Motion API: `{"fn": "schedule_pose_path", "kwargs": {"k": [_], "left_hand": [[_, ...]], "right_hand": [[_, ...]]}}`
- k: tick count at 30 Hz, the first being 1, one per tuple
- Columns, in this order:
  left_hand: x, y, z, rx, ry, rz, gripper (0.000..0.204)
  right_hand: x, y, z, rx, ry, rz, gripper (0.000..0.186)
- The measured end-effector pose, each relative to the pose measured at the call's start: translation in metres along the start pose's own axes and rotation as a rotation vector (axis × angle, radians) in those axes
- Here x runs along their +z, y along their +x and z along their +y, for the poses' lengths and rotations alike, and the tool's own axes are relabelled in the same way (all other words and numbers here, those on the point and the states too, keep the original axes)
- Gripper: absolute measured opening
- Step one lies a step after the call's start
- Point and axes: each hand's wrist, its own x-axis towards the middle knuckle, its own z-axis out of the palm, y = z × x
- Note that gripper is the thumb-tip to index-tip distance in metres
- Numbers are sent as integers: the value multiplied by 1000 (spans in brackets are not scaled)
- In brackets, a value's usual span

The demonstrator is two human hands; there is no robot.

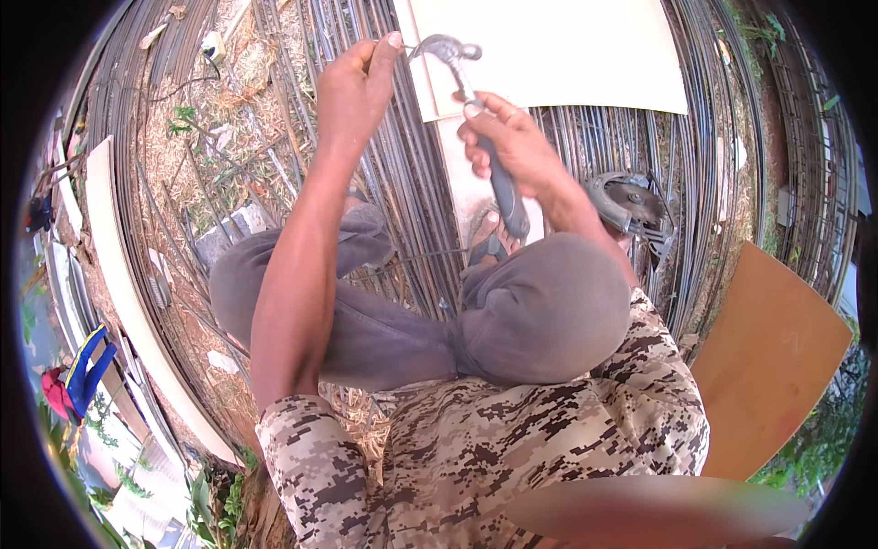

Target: The person hammers nails into a light-colored wooden panel placed over a metal rebar grid, then measures and marks the panel with a tape measure and pencil. The person repeats the process on a second panel, aligning it with the first.

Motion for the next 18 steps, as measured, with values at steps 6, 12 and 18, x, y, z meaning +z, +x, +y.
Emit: {"fn": "schedule_pose_path", "kwargs": {"k": [6, 12, 18], "left_hand": [[9, -14, -7, -136, 552, -531, 38], [44, -17, -26, -213, 635, -840, 37], [130, -26, -68, -260, 301, -486, 43]], "right_hand": [[-52, -48, -42, 276, -1229, 339, 66], [-84, 42, -34, 196, -1720, 44, 69], [-108, 74, 9, -33, -1754, 170, 69]]}}
